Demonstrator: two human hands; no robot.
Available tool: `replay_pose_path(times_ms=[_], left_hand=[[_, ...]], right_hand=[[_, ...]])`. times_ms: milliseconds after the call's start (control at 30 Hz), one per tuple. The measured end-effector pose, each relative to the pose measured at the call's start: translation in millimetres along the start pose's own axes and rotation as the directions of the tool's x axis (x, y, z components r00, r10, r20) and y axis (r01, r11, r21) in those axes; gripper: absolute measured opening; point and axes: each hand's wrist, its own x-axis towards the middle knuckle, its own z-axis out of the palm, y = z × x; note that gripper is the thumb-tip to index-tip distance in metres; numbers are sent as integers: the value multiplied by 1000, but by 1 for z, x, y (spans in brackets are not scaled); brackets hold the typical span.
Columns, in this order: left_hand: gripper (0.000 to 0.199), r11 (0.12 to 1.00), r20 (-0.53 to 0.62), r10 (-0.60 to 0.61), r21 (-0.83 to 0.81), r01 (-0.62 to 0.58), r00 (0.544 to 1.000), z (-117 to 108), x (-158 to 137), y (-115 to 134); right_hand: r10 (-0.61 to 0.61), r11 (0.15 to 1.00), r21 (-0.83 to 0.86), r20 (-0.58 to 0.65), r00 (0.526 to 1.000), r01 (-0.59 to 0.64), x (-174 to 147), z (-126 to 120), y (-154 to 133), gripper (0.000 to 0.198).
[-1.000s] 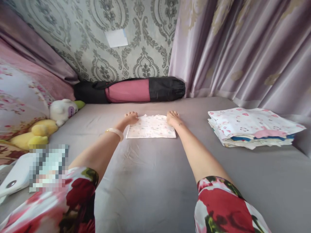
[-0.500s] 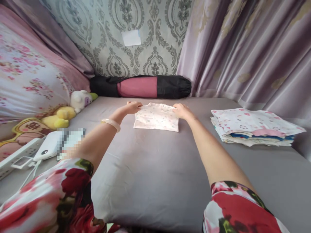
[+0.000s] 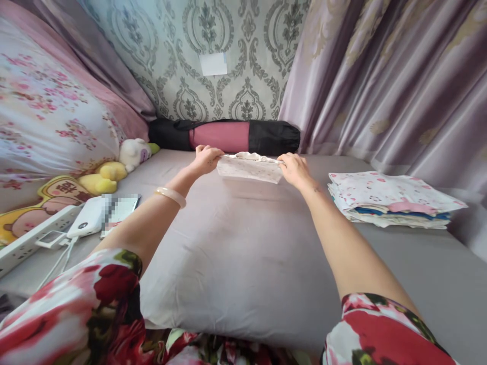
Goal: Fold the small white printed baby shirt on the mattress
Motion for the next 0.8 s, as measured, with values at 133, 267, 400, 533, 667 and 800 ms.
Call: replay_pose_path(times_ms=[133, 267, 400, 533, 667, 800], left_hand=[[32, 997, -4, 66, -36, -66, 998, 16, -35, -2], [33, 991, -4, 106, -83, -106, 994, 27, -71, -1], [33, 986, 5, 129, -107, -128, 992, 34, -96, 3], [34, 983, 37, 144, -120, -139, 989, 36, -113, 7], [37, 981, 85, 150, -136, -138, 985, 39, -127, 8], [41, 979, 173, 179, -130, -158, 968, 41, -141, 8]], right_hand=[[-62, 998, 3, 36, 997, 62, -33, 8, -3, 22], [-135, 991, 11, 73, 988, 135, -62, 13, -8, 20], [-183, 983, 3, 99, 978, 184, -83, 18, -12, 21], [-244, 969, -1, 130, 961, 246, -98, 22, -16, 24], [-272, 961, 4, 167, 948, 276, -113, 24, -22, 29], [-264, 963, 22, 248, 932, 267, -128, 22, -29, 38]])
